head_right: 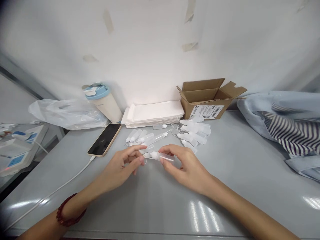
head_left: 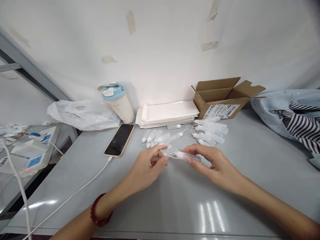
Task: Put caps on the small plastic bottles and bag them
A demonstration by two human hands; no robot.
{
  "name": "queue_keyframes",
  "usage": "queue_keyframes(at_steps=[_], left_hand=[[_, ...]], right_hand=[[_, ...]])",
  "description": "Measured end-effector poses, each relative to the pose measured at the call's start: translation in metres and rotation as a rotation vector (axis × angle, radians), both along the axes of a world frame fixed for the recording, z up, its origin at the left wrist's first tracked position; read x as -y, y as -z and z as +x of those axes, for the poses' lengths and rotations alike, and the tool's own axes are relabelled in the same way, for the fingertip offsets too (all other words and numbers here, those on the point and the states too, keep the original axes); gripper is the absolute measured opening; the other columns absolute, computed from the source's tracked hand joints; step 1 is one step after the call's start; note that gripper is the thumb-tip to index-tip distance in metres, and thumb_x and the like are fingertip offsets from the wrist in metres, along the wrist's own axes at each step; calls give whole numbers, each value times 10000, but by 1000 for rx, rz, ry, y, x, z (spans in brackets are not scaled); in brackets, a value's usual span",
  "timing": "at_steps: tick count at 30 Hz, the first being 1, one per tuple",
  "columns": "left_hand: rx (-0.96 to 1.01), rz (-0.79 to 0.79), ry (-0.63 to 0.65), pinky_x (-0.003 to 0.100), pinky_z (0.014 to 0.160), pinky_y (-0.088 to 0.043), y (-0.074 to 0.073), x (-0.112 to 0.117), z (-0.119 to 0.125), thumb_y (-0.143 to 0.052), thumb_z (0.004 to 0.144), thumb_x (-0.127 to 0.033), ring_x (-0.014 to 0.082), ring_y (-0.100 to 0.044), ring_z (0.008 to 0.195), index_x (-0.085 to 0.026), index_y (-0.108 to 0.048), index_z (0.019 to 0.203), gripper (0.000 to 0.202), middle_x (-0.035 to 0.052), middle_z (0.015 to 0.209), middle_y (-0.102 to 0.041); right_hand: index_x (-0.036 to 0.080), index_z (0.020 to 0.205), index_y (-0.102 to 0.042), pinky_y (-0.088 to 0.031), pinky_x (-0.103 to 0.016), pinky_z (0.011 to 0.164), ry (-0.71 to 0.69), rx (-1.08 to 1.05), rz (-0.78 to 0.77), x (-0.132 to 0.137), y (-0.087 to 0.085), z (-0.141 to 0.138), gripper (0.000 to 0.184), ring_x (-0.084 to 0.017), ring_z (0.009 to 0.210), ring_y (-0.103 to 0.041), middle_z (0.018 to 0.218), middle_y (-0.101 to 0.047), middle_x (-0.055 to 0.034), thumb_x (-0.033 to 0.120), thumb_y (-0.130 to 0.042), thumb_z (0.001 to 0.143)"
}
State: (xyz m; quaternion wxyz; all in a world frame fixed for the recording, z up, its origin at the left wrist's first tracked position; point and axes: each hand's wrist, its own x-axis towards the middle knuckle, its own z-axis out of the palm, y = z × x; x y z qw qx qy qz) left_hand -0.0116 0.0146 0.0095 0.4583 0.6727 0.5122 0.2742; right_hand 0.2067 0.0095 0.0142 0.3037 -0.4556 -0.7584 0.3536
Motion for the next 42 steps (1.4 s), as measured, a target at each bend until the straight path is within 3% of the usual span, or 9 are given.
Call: queue_keyframes(at_steps=[3,5,8,20,42], left_hand=[[107,-80,-128,249,516,-435,-3,-2,-2,-442,895,-401,94,-510,462,-164,-554,1156,369,-9,691,-622],[132,-96,-163,247,503,-420,-4,-4,-4,-431,900,-422,90,-503,439,-150,-625,966,341,-16,624,-595],[124,-140,-114,229,454,-374,-6,-6,-6,-468,885,-398,74,-482,409,-141,-612,723,337,-21,587,-568],[197,-151,69,203,492,-366,-10,-1,-4,-484,899,-355,56,-475,467,-149,-579,729,283,-29,654,-568],[232,-133,86,202,509,-388,-7,-3,-6,-479,906,-352,61,-493,483,-150,-587,753,275,-28,657,-577]], right_hand=[[202,980,-616,-459,-219,504,-23,9,77,1,2,0,172,-173,788,-609,885,-666,-46,264,-500,870],[193,985,-610,-489,-245,586,-43,17,130,1,2,-1,165,-168,791,-610,885,-666,-43,237,-506,864],[184,999,-599,-501,-274,679,-66,20,181,2,3,-1,167,-167,808,-614,892,-664,-45,211,-507,862],[174,1030,-582,-491,-278,686,-89,28,238,3,4,-2,176,-160,791,-619,883,-662,-48,195,-491,880],[143,1044,-570,-480,-276,659,-86,14,299,3,7,-2,188,-148,749,-596,852,-638,-54,164,-481,879]])
